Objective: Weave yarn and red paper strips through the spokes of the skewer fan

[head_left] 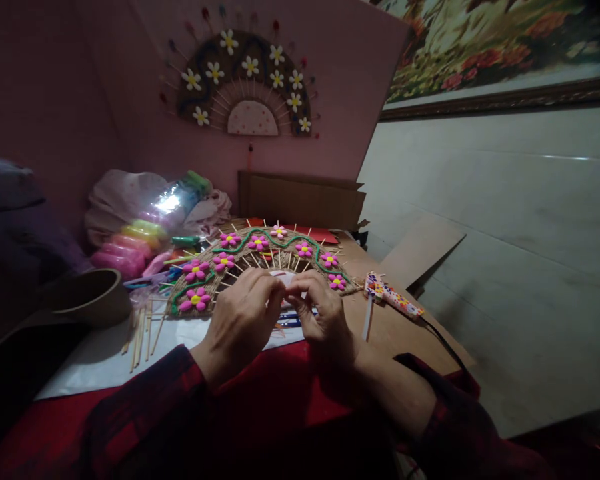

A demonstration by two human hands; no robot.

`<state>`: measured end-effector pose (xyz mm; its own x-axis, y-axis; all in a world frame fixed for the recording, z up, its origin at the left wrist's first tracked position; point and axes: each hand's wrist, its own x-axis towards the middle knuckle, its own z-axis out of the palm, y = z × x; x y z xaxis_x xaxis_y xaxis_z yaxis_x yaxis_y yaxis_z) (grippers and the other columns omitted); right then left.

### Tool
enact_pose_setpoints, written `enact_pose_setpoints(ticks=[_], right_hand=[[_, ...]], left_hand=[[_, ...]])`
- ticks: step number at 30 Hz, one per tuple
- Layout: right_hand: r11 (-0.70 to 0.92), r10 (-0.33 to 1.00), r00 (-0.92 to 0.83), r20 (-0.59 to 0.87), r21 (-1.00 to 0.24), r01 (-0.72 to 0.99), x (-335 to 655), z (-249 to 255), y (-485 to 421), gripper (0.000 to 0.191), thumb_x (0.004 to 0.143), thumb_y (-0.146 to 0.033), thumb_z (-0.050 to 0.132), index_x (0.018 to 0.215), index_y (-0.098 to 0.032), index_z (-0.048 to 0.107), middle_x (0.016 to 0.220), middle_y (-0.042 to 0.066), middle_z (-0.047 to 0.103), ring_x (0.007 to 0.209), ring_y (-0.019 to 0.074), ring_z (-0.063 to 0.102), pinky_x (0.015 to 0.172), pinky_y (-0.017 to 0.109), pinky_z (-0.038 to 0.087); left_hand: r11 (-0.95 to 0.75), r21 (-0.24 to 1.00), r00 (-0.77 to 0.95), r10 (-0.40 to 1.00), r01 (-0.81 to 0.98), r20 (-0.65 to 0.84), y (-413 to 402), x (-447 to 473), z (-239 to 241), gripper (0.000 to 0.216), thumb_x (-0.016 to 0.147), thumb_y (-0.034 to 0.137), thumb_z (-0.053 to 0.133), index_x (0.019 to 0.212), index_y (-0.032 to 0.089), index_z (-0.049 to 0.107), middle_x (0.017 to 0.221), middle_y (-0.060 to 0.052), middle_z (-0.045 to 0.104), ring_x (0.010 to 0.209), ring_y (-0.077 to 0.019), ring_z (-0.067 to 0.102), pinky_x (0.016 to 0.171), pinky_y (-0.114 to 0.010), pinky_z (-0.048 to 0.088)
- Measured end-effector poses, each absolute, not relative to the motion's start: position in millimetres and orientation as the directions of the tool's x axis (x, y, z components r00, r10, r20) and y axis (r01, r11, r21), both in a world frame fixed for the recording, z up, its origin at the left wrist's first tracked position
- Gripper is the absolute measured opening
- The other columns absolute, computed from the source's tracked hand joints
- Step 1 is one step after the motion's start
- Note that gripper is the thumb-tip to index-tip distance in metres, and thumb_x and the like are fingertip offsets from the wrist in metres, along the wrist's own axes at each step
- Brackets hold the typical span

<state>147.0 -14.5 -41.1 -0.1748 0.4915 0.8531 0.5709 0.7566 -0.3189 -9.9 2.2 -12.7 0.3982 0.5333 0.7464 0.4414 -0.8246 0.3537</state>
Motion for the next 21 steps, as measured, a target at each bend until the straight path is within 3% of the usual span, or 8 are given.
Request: enact_pose_setpoints(ticks=[7,11,16,21], right_hand=[[0.762,0.511,-0.157,0.845,-0.361,0.537,147.1,-39.1,-15.2,0.008,0.087,-0.013,0.052,0.090,-0.018,0.056,0.087,0.005,0.058,0.083,0.0160,0.056,0.068,0.030,0.048],[0.753,0.518,-0.143,0.843,-0.370,0.545,147.3,-38.7,-15.5,0.007,0.087,-0.014,0.052,0.090,-0.018,0.057,0.086,0.005,0.058,0.082,0.0163,0.056,0.067,0.029,0.048],[0.735,0.532,-0.121,0.838,-0.386,0.557,147.2,-39.0,-15.1,0.007,0.088,-0.014,0.051,0.090,-0.017,0.057,0.087,0.005,0.057,0.081,0.0162,0.056,0.066,0.029,0.046],[0.733,0.531,-0.096,0.842,-0.400,0.550,147.9,-40.7,-13.4,0.007,0.088,-0.014,0.052,0.089,-0.018,0.057,0.087,0.005,0.057,0.080,0.0157,0.055,0.067,0.028,0.045]], left_hand=[[-0.663,0.703,0.172,0.747,0.258,0.642,4.3,-10.6,-12.0,0.005,0.083,0.022,0.054,0.079,0.019,0.057,0.072,-0.002,0.057,0.065,-0.0160,0.050,0.062,-0.029,0.037],[-0.491,0.871,0.216,0.851,0.003,0.478,5.7,-12.3,-9.0,0.018,0.087,0.030,0.048,0.074,0.019,0.053,0.066,0.001,0.050,0.057,-0.0126,0.047,0.054,-0.026,0.038],[-0.277,0.927,0.271,0.899,-0.253,0.343,6.3,-11.3,-6.5,0.032,0.088,0.029,0.043,0.058,0.019,0.039,0.055,0.005,0.033,0.049,-0.0099,0.035,0.046,-0.023,0.034],[-0.178,0.934,0.314,0.908,-0.310,0.277,6.7,-11.5,-5.5,0.039,0.088,0.034,0.047,0.053,0.019,0.039,0.046,0.006,0.030,0.043,-0.0087,0.031,0.042,-0.023,0.030]])
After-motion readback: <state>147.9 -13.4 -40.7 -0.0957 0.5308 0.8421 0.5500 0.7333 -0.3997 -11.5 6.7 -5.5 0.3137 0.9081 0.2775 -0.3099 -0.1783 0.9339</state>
